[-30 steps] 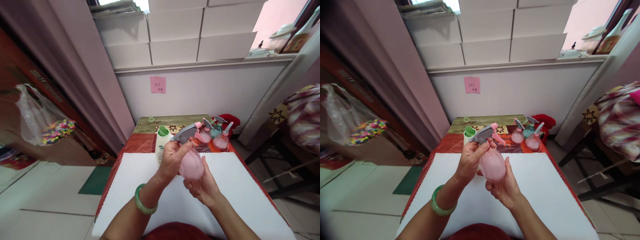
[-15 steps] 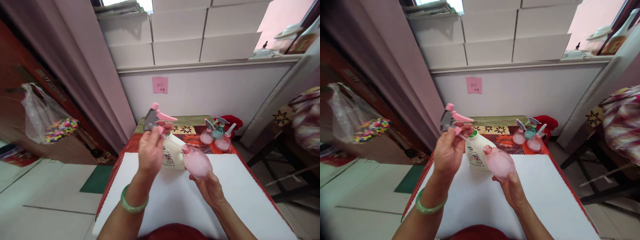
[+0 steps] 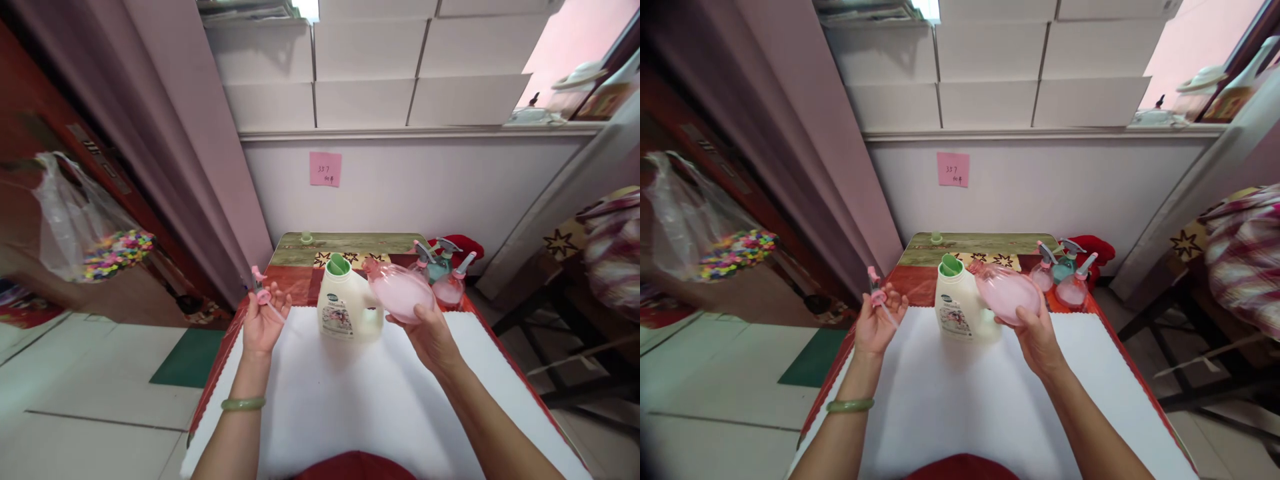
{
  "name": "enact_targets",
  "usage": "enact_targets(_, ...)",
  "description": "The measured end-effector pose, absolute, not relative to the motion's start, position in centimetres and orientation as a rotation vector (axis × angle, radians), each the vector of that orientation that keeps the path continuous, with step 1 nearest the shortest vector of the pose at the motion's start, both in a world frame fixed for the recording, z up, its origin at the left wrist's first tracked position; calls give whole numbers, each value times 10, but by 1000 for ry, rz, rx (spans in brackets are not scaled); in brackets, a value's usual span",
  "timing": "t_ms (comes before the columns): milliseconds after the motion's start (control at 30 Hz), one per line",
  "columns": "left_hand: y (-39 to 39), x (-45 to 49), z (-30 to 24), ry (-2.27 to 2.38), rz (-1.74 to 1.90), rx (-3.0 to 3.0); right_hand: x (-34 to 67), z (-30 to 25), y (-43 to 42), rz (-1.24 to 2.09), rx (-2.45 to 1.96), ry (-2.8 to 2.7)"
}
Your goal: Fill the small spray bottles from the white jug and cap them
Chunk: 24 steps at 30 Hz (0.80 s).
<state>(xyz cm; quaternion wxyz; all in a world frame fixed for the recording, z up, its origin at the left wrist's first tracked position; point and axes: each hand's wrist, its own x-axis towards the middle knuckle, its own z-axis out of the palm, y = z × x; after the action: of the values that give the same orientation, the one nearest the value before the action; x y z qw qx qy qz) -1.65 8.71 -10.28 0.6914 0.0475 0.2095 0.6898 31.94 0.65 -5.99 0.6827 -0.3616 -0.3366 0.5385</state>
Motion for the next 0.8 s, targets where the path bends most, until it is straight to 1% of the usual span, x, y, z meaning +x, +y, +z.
enact_targets(133, 77, -20, -171, 503, 1524, 43, 321, -45, 23, 1176, -888, -864)
enact_targets(267, 70, -18, -209, 509, 1489, 22, 325, -39, 36, 1138, -979, -970)
enact_targets(400, 70, -23, -221, 489, 1437, 44, 329, -33, 41, 1113, -1050, -1043)
enact_targets(800, 71, -26, -232, 538, 1397, 83, 341, -22, 51, 1010, -1163, -1202)
